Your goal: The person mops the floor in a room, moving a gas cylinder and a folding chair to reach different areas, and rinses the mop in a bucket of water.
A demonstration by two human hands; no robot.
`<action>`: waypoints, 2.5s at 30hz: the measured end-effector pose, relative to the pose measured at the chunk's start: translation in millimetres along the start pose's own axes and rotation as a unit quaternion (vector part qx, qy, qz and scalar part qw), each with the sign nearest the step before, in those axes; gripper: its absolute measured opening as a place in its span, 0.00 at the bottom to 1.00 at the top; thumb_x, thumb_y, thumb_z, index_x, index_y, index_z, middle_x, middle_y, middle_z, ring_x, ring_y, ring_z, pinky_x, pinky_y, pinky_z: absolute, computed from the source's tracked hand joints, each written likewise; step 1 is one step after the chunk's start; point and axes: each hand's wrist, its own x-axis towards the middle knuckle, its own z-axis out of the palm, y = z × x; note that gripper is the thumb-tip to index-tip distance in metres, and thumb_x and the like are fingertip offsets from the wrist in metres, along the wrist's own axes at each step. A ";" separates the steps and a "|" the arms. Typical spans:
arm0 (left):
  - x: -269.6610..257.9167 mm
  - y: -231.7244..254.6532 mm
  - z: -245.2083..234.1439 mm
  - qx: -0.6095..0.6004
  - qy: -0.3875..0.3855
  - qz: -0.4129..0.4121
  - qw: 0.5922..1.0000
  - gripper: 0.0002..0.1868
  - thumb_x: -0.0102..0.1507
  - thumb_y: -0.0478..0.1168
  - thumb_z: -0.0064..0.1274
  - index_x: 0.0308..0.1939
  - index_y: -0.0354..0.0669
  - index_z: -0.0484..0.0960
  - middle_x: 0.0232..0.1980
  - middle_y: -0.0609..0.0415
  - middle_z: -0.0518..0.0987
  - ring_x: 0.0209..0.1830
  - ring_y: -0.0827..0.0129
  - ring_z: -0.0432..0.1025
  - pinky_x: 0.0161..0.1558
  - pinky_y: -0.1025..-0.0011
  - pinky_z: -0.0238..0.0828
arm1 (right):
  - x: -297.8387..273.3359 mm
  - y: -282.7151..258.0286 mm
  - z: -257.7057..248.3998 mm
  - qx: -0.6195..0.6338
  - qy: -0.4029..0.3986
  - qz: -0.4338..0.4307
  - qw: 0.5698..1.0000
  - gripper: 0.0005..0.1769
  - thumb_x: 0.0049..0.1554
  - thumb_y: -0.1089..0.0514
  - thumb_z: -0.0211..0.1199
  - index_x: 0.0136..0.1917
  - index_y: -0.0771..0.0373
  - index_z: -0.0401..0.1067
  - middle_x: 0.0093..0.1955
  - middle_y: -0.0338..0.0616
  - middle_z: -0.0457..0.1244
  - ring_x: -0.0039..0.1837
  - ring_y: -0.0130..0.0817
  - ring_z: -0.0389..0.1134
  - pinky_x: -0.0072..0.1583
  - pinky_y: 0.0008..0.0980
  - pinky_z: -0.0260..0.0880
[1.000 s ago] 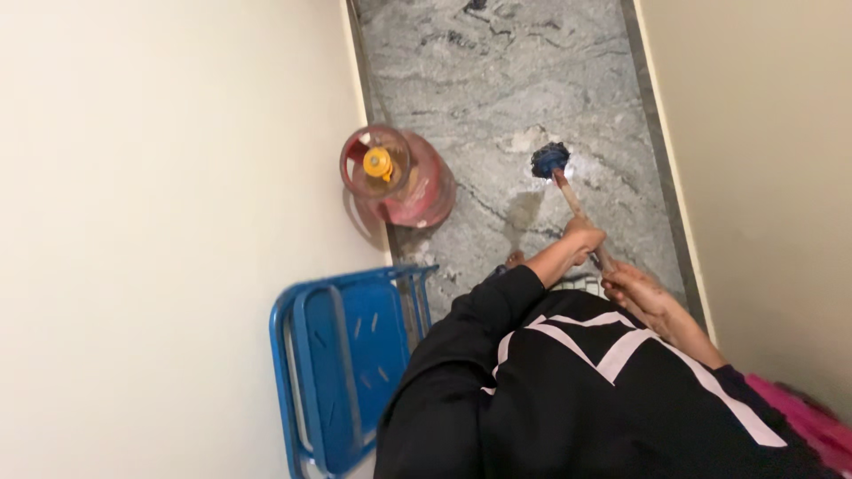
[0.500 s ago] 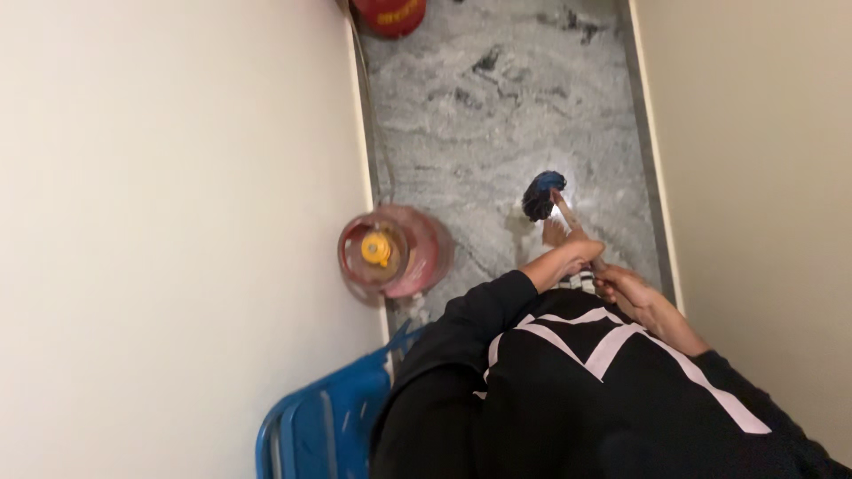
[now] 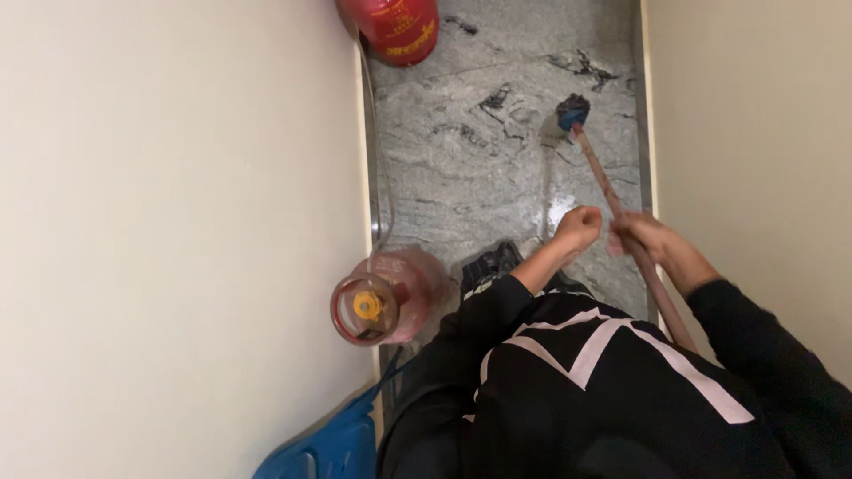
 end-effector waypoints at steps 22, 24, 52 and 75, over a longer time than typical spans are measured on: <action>283.2 143.4 -105.3 0.145 -0.227 0.104 0.957 0.21 0.64 0.41 0.52 0.61 0.40 0.78 0.56 0.42 0.82 0.56 0.57 0.77 0.53 0.64 0.74 | 117.2 -154.1 58.4 -0.161 0.101 0.028 0.981 0.20 0.61 0.59 0.58 0.65 0.68 0.66 0.36 0.46 0.59 0.33 0.37 0.58 0.34 0.39 0.60; 295.8 152.3 -112.9 0.135 -0.209 0.130 0.960 0.19 0.67 0.41 0.49 0.60 0.40 0.80 0.53 0.42 0.85 0.54 0.57 0.81 0.55 0.65 0.76 | 149.8 -188.9 60.9 -0.154 0.106 0.023 0.982 0.19 0.61 0.59 0.58 0.64 0.67 0.65 0.35 0.43 0.58 0.30 0.35 0.57 0.32 0.38 0.60; 571.5 540.3 -192.5 0.072 -0.126 0.565 0.812 0.23 0.56 0.40 0.68 0.53 0.46 0.78 0.56 0.53 0.80 0.60 0.59 0.76 0.65 0.64 0.73 | 460.5 -679.9 8.7 -0.169 0.016 -0.115 0.979 0.16 0.61 0.55 0.58 0.50 0.74 0.68 0.36 0.51 0.60 0.33 0.42 0.60 0.34 0.43 0.60; 843.3 627.6 -195.8 0.099 -0.194 0.493 0.842 0.10 0.64 0.39 0.56 0.29 0.43 0.76 0.29 0.57 0.77 0.29 0.68 0.74 0.37 0.68 0.68 | 618.0 -876.7 14.5 -0.088 0.043 -0.262 0.960 0.16 0.60 0.55 0.59 0.53 0.71 0.68 0.42 0.53 0.59 0.40 0.45 0.59 0.41 0.43 0.59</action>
